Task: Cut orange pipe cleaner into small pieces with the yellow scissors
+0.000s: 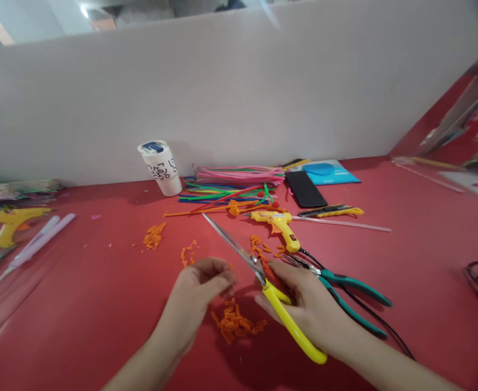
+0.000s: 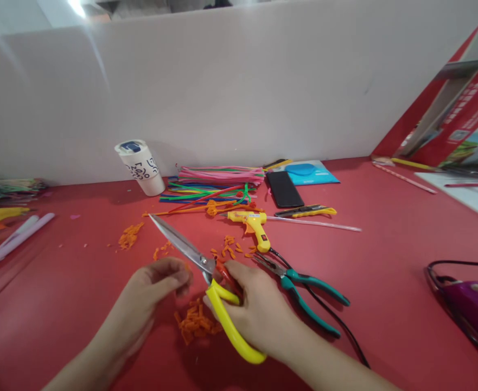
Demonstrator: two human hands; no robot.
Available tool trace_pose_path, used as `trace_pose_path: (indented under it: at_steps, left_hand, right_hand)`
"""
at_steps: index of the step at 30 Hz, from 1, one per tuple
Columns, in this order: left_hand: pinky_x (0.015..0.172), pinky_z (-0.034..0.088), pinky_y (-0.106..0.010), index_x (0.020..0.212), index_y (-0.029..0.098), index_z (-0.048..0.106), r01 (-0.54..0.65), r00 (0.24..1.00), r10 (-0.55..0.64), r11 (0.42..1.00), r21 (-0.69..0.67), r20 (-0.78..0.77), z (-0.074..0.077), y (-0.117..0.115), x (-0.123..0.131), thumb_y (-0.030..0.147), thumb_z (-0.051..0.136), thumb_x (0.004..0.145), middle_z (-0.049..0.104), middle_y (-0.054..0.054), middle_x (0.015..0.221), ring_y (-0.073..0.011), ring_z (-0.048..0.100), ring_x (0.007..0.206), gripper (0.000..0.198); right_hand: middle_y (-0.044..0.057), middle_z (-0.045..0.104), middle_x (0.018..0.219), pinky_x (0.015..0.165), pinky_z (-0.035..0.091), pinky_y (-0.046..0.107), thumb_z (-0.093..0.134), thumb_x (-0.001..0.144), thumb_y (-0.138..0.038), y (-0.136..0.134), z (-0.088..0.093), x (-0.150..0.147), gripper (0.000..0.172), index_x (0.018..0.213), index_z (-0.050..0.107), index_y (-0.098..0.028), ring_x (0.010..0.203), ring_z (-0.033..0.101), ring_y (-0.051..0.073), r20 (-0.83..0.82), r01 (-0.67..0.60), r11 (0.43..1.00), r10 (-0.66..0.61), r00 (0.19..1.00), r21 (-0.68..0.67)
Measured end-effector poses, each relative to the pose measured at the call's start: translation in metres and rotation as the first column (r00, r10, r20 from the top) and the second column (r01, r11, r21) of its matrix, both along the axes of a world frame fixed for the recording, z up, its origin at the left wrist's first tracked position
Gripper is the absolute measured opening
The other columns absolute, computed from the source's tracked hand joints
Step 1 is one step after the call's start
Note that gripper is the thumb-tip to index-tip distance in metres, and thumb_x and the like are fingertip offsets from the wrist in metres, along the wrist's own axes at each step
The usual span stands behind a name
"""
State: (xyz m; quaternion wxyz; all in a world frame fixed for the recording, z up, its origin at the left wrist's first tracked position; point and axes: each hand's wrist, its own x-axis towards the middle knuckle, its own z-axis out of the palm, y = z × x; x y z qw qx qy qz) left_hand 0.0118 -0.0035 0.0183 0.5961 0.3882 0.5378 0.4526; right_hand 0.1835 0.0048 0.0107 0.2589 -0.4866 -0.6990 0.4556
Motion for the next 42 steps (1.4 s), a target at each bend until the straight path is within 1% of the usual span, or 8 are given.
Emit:
trace_pose_path:
  at_steps: [3, 7, 10, 13, 17, 20, 33, 42]
  left_hand:
    - [0.053, 0.035, -0.019, 0.064, 0.015, 0.06, -0.112, 0.993, 0.108, 0.991, 0.074, 0.049, 0.001, 0.005, -0.008, 0.02, 0.063, 0.066, 0.056, 0.003, 0.055, -0.0074, 0.046, 0.052, 0.007]
    - [0.054, 0.035, -0.018, 0.067, 0.016, 0.06, -0.157, 0.983, 0.147, 0.983, 0.095, 0.113, 0.0, 0.008, -0.013, 0.019, 0.061, 0.069, 0.055, 0.003, 0.058, -0.0069, 0.046, 0.054, 0.004]
    - [0.054, 0.034, -0.018, 0.066, 0.016, 0.058, -0.184, 0.976, 0.167, 0.975, 0.124, 0.136, 0.002, 0.007, -0.013, 0.019, 0.058, 0.072, 0.053, 0.004, 0.057, -0.0066, 0.044, 0.054, 0.007]
    - [0.054, 0.034, -0.019, 0.065, 0.015, 0.058, -0.21, 0.975, 0.193, 0.963, 0.169, 0.113, 0.005, 0.006, -0.014, 0.021, 0.057, 0.073, 0.053, 0.003, 0.058, -0.0069, 0.044, 0.054, 0.009]
    - [0.056, 0.035, -0.019, 0.068, 0.015, 0.059, -0.226, 0.973, 0.21, 0.956, 0.188, 0.101, 0.008, 0.005, -0.016, 0.02, 0.057, 0.073, 0.053, 0.003, 0.059, -0.0073, 0.045, 0.055, 0.007]
    - [0.056, 0.035, -0.019, 0.07, 0.015, 0.06, -0.216, 0.974, 0.198, 0.957, 0.193, 0.11, 0.008, 0.005, -0.016, 0.019, 0.057, 0.073, 0.054, 0.002, 0.061, -0.0072, 0.045, 0.056, 0.006]
    - [0.055, 0.035, -0.019, 0.068, 0.014, 0.061, -0.219, 0.972, 0.198, 0.958, 0.186, 0.124, 0.01, 0.004, -0.016, 0.019, 0.057, 0.072, 0.054, 0.002, 0.059, -0.0071, 0.045, 0.055, 0.007]
    - [0.055, 0.035, -0.018, 0.068, 0.015, 0.061, -0.217, 0.973, 0.197, 0.961, 0.173, 0.124, 0.01, 0.006, -0.016, 0.02, 0.058, 0.072, 0.053, 0.002, 0.058, -0.0066, 0.044, 0.054, 0.007]
  right_hand:
    - [-0.006, 0.04, 0.056, 0.043, 0.024, 0.02, 0.051, 0.072, -0.032, -0.001, 0.001, 0.003, 0.021, 0.065, 0.034, -0.022, 0.048, 0.034, 0.009, 0.194, -0.037, 0.994, 0.017, 0.981, 0.101]
    - [-0.003, 0.05, 0.058, 0.045, 0.022, 0.022, 0.05, 0.072, -0.032, 0.0, -0.002, 0.004, 0.018, 0.067, 0.036, -0.022, 0.048, 0.04, 0.011, 0.442, -0.12, 0.959, -0.007, 0.897, 0.258]
    - [-0.001, 0.052, 0.056, 0.044, 0.02, 0.024, 0.045, 0.076, -0.041, 0.001, -0.008, 0.006, 0.022, 0.068, 0.037, -0.022, 0.047, 0.044, 0.014, 0.559, -0.188, 0.929, -0.025, 0.828, 0.319]
    - [0.0, 0.054, 0.053, 0.044, 0.017, 0.025, 0.039, 0.079, -0.048, 0.001, -0.013, 0.009, 0.027, 0.071, 0.039, -0.022, 0.045, 0.048, 0.017, 0.625, -0.248, 0.881, -0.067, 0.778, 0.403]
    - [0.001, 0.055, 0.05, 0.044, 0.015, 0.027, 0.036, 0.08, -0.049, 0.002, -0.017, 0.01, 0.029, 0.074, 0.041, -0.02, 0.043, 0.051, 0.019, 0.652, -0.317, 0.785, -0.142, 0.745, 0.533]
    - [0.001, 0.055, 0.048, 0.043, 0.014, 0.027, 0.037, 0.08, -0.047, 0.002, -0.018, 0.01, 0.029, 0.075, 0.042, -0.02, 0.041, 0.051, 0.019, 0.661, -0.345, 0.742, -0.172, 0.731, 0.575]
    - [0.0, 0.055, 0.047, 0.043, 0.015, 0.027, 0.038, 0.08, -0.044, 0.003, -0.023, 0.01, 0.027, 0.08, 0.044, -0.017, 0.04, 0.051, 0.018, 0.667, -0.367, 0.702, -0.207, 0.716, 0.611]
    - [0.0, 0.054, 0.045, 0.042, 0.014, 0.027, 0.036, 0.081, -0.045, 0.002, -0.025, 0.011, 0.028, 0.076, 0.043, -0.018, 0.038, 0.051, 0.019, 0.658, -0.369, 0.68, -0.223, 0.72, 0.634]
